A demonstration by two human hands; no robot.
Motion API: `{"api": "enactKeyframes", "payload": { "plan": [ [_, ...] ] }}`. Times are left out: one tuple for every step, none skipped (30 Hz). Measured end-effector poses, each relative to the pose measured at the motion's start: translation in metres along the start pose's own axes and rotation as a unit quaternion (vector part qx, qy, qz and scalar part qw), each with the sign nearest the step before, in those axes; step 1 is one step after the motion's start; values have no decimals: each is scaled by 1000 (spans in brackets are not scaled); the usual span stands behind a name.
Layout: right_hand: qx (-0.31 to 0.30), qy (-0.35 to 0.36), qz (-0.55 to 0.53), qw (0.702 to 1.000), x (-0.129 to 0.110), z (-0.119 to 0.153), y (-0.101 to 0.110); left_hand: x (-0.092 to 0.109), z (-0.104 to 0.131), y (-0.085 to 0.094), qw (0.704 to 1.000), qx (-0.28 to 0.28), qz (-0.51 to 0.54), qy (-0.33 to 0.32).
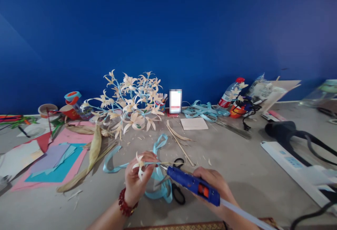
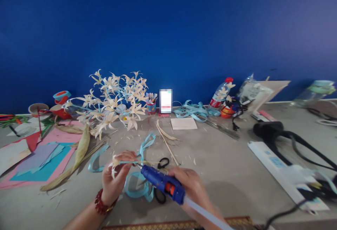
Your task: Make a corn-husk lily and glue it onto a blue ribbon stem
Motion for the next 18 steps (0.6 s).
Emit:
{"api": "enactKeyframes", "payload": {
  "plan": [
    [-6,-5,0,1000,-1,-1,0,0,0,0,1000,1,5,-3],
    [-12,-8,0,1000,-2,-2,0,0,0,0,1000,3,10,-6],
    [-14,-10,-2,1000,-3,-3,1,-1,0,0,1000,5,16,-6],
    [-11,-8,-7,1000,-4,-4,1,-1,0,0,1000,8,21,-2],
    [-6,-2,-14,1000,-4,-4,1,-1,0,0,1000,11,25,5],
    [-1,7,-24,1000,-4,-5,2,-2,0,0,999,15,30,15],
    [5,14,-35,999,-4,-5,2,-2,0,-1,999,18,34,26],
    [9,19,-45,999,-4,-4,3,-2,0,-1,998,20,38,35],
    [12,20,-52,998,-4,-4,3,-2,0,-1,998,20,42,42],
    [12,18,-54,998,-4,-4,4,-2,0,-2,998,19,45,47],
    [12,16,-53,998,-4,-3,5,-1,0,-2,998,16,47,50],
    [11,15,-50,999,-4,-3,6,-1,0,-3,997,13,50,51],
    [10,17,-48,999,-4,-3,7,-2,0,-3,997,9,53,54],
    [8,18,-48,999,-5,-4,8,-2,0,-3,997,7,57,57],
    [7,17,-49,999,-5,-4,8,-3,0,-4,996,7,62,63],
    [4,15,-51,999,-5,-5,7,-5,1,-4,995,7,68,70],
    [1,14,-52,999,-5,-6,6,-6,1,-4,994,7,75,78],
    [0,16,-51,999,-4,-6,5,-7,2,-4,993,7,83,85]
  ]
}}
Point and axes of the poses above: each hand's wrist, its own z-axis away from the middle knuckle, its own y-axis out of the back of the hand, x = y × z, the point moved 2 cm from there along -z, towards the middle knuckle, and after that the axes turned 6 degrees about -x, right-handed, at the moved point
